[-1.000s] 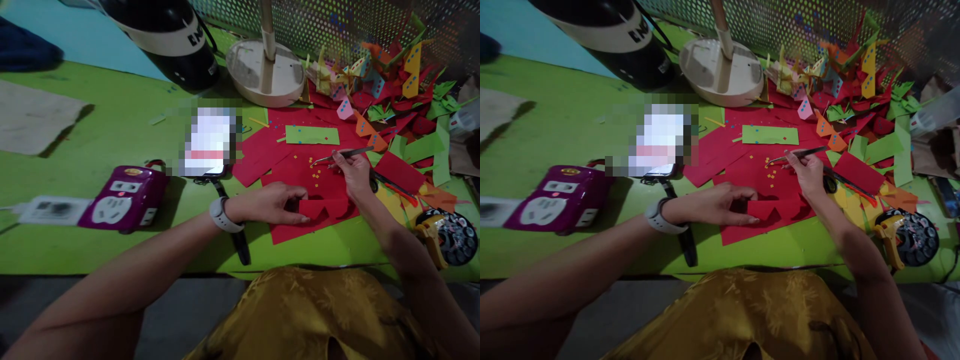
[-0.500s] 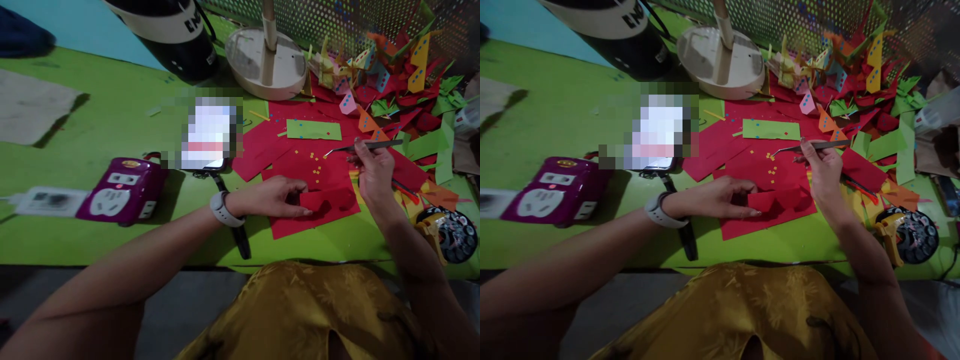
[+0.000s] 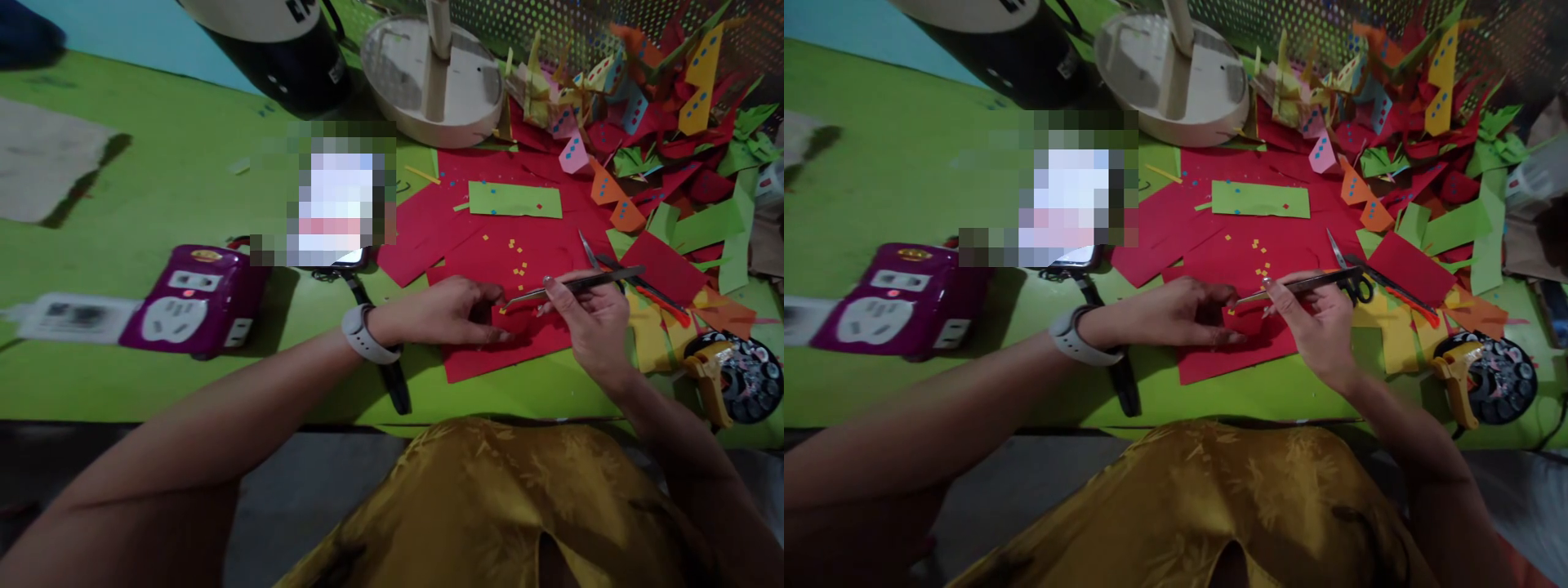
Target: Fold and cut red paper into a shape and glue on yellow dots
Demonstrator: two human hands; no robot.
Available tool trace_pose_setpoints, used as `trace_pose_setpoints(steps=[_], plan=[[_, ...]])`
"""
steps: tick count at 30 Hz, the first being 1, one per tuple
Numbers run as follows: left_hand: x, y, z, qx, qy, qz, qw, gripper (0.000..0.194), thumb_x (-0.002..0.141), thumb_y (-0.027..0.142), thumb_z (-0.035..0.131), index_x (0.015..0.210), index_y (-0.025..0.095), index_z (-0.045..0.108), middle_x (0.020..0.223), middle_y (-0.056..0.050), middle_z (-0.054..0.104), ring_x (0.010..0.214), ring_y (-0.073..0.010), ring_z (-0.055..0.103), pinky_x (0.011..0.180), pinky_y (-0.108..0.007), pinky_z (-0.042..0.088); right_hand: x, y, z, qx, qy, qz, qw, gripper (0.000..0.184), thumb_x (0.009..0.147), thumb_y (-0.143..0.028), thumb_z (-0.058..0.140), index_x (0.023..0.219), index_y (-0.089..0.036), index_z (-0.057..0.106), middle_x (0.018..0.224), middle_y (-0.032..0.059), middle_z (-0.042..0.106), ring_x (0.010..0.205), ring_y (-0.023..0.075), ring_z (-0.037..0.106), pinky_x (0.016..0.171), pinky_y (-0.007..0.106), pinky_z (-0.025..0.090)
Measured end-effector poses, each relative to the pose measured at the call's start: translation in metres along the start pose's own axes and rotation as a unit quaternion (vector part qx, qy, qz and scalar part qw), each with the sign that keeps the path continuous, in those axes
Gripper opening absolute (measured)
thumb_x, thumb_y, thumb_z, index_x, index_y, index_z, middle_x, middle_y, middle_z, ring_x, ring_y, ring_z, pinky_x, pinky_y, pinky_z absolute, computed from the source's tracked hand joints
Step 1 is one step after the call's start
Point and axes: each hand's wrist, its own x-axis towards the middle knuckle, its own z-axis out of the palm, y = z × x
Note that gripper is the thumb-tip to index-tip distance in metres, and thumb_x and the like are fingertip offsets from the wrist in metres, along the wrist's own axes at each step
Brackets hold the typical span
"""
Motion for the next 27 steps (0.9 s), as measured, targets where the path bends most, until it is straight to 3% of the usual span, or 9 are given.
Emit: trace_pose_setpoints(steps=[27], plan=[[-0.0010,0.0019,0.0002,-0.027,-0.002,-0.009,1.000,0.030,0.082,0.046,0.066,0.079,0.019,0.053,0.050,0.007,0.050,0.044,-0.0084,0.043,0.045,-0.022,0.027,-0.0051,0.0015,0.0027,-0.012,0.008,-0.017,1.000,0.015,0.081,-0.035,0.075,0.079,-0.024,0.065,0.065,-0.0048,0.068,0.057,0.0118,0.067,0.058,0.026,0.056]])
